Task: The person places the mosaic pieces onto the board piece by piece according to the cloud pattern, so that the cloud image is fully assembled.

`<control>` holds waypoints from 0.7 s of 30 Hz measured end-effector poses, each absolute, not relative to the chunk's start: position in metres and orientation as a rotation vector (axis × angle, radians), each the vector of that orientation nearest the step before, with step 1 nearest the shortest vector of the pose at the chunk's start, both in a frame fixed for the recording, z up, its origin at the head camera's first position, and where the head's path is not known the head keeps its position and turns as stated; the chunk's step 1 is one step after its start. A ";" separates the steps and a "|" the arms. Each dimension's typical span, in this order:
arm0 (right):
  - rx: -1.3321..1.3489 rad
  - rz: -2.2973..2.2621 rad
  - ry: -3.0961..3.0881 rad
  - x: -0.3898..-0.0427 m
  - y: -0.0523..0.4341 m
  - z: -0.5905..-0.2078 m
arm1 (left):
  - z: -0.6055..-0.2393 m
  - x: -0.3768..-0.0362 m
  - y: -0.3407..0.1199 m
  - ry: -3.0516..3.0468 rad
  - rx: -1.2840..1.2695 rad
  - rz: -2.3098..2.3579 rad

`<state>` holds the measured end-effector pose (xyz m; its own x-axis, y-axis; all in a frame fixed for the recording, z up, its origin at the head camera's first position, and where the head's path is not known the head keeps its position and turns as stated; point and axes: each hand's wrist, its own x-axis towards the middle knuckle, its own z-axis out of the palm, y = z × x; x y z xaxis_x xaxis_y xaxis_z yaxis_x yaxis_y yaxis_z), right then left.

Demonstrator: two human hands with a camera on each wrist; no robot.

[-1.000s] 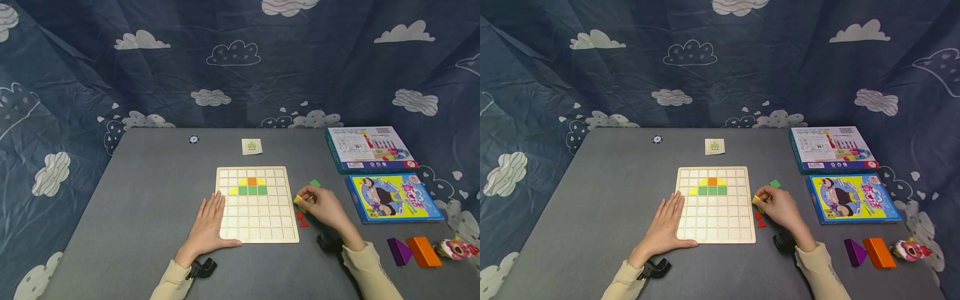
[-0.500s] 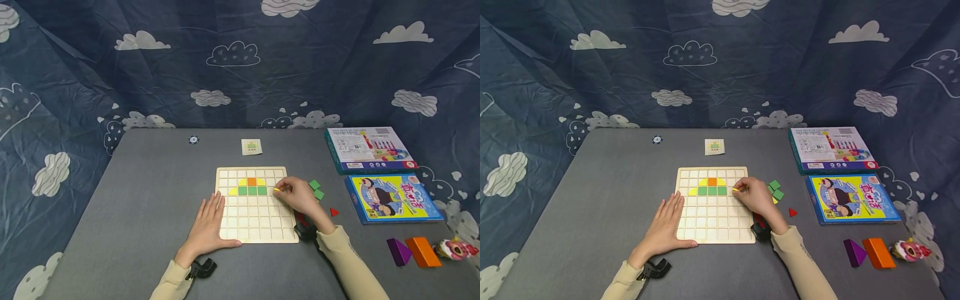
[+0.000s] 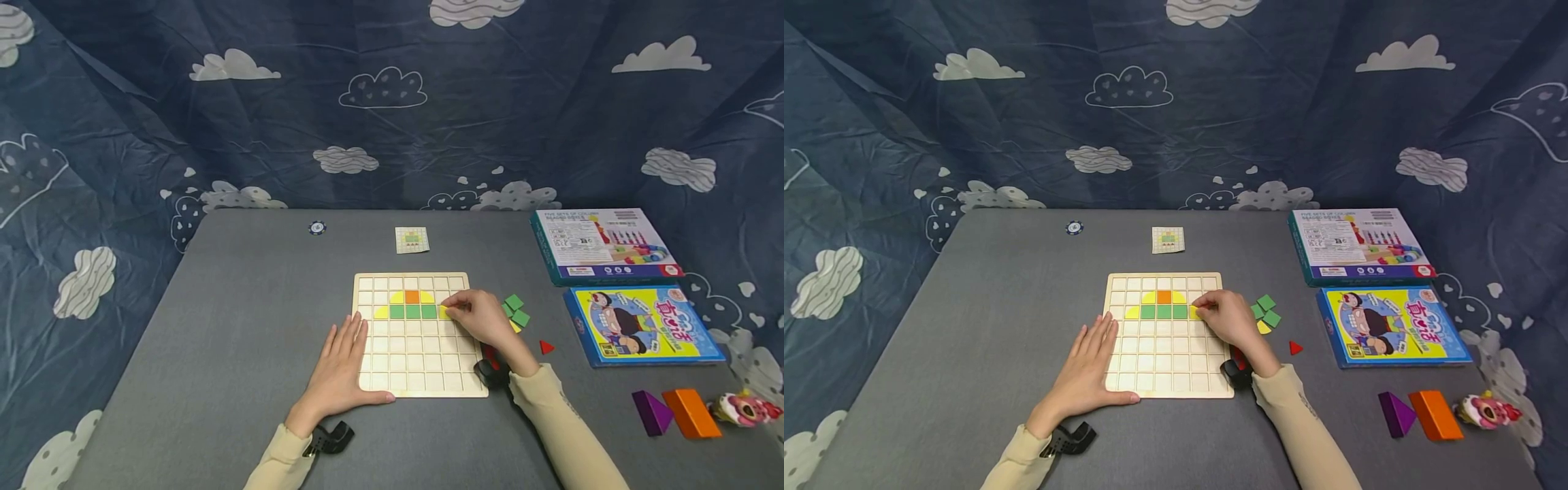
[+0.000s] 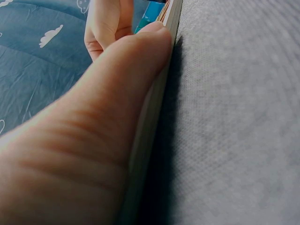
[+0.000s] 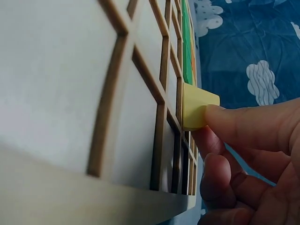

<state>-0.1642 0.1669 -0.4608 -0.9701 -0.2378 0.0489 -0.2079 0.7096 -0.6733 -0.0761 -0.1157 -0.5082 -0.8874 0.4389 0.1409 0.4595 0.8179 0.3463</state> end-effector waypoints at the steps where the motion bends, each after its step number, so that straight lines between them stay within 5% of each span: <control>1: -0.364 -1.120 2.865 -0.165 0.167 -0.461 | -0.508 -0.076 -0.116 -2.946 -0.727 -0.580; 21: -0.269 -1.048 2.870 -0.168 0.166 -0.460 | -0.509 -0.077 -0.116 -2.949 -0.727 -0.567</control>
